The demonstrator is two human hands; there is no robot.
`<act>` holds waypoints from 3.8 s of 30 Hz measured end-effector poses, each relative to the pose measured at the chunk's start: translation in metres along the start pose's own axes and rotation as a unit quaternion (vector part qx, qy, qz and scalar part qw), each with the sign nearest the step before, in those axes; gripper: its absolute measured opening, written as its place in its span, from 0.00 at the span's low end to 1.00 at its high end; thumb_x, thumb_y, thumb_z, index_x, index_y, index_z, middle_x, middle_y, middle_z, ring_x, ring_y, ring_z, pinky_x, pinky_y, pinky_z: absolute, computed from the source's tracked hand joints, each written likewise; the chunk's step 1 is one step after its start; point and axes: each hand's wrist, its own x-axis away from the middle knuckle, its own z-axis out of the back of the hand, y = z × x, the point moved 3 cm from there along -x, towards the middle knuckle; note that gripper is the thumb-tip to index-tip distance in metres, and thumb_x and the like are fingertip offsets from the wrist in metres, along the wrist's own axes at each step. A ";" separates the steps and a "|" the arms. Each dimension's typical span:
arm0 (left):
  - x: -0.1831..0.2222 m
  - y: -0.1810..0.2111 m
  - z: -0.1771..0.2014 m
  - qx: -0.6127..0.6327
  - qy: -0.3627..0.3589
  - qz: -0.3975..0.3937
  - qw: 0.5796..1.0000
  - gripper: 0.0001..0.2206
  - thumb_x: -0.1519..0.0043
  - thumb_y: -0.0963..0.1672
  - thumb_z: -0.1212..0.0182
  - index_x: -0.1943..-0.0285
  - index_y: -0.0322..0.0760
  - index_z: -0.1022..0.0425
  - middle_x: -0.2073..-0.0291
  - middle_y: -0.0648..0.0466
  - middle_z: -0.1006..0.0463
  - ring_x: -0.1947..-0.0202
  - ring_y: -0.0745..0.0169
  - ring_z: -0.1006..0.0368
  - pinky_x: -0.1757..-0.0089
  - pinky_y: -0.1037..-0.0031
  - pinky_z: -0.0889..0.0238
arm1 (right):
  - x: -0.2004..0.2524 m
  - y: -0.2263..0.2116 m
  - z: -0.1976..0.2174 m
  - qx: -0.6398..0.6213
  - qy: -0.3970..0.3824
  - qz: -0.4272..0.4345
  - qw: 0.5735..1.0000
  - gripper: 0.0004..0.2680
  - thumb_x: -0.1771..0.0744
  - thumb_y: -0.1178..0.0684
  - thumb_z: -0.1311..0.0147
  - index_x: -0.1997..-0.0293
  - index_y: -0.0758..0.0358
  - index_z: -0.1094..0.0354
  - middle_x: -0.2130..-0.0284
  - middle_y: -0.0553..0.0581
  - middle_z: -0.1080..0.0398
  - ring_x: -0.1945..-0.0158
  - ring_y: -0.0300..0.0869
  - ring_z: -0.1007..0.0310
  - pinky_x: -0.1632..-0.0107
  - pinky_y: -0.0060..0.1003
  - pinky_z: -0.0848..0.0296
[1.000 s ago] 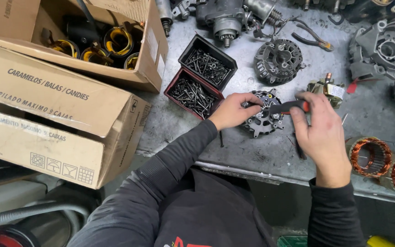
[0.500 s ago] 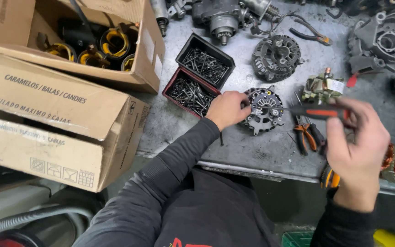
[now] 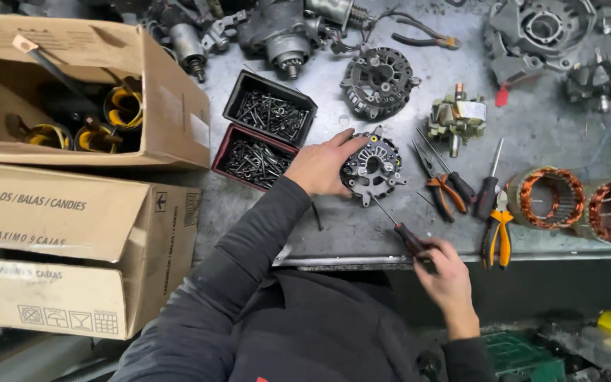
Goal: Repairing and sorting components of automotive alternators on a workbench.
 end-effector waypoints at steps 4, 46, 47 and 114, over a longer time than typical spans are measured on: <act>-0.004 -0.006 -0.009 -0.029 -0.031 -0.010 0.999 0.48 0.63 0.48 0.20 0.28 0.57 0.40 0.31 0.46 0.36 0.48 0.40 0.25 0.52 0.57 0.30 | -0.032 0.003 0.008 -0.021 -0.045 -0.015 0.999 0.07 0.41 0.59 0.36 0.63 0.64 0.27 0.55 0.60 0.25 0.55 0.52 0.23 0.54 0.40 0.24; -0.015 0.028 -0.040 -0.064 0.054 0.133 0.988 0.40 0.46 0.59 0.35 0.25 0.49 0.42 0.71 0.41 0.18 0.70 0.38 0.21 0.68 0.51 0.30 | 0.008 -0.082 0.004 -0.140 -0.005 -0.264 0.954 0.13 0.32 0.54 0.47 0.42 0.65 0.30 0.68 0.61 0.22 0.64 0.41 0.21 0.57 0.36 0.26; -0.016 0.025 -0.041 -0.047 0.039 0.155 0.986 0.42 0.48 0.60 0.34 0.25 0.50 0.43 0.68 0.40 0.18 0.67 0.38 0.20 0.66 0.52 0.29 | 0.010 -0.082 0.002 -0.158 -0.008 -0.282 0.946 0.13 0.32 0.54 0.47 0.42 0.65 0.30 0.69 0.60 0.23 0.67 0.40 0.23 0.60 0.35 0.27; -0.011 0.007 -0.037 0.145 0.087 0.221 0.961 0.39 0.48 0.61 0.36 0.38 0.34 0.40 0.69 0.37 0.18 0.65 0.32 0.20 0.62 0.49 0.30 | -0.080 -0.177 0.091 0.272 -0.069 -0.219 0.934 0.12 0.31 0.48 0.50 0.50 0.64 0.26 0.64 0.67 0.25 0.63 0.62 0.23 0.61 0.56 0.26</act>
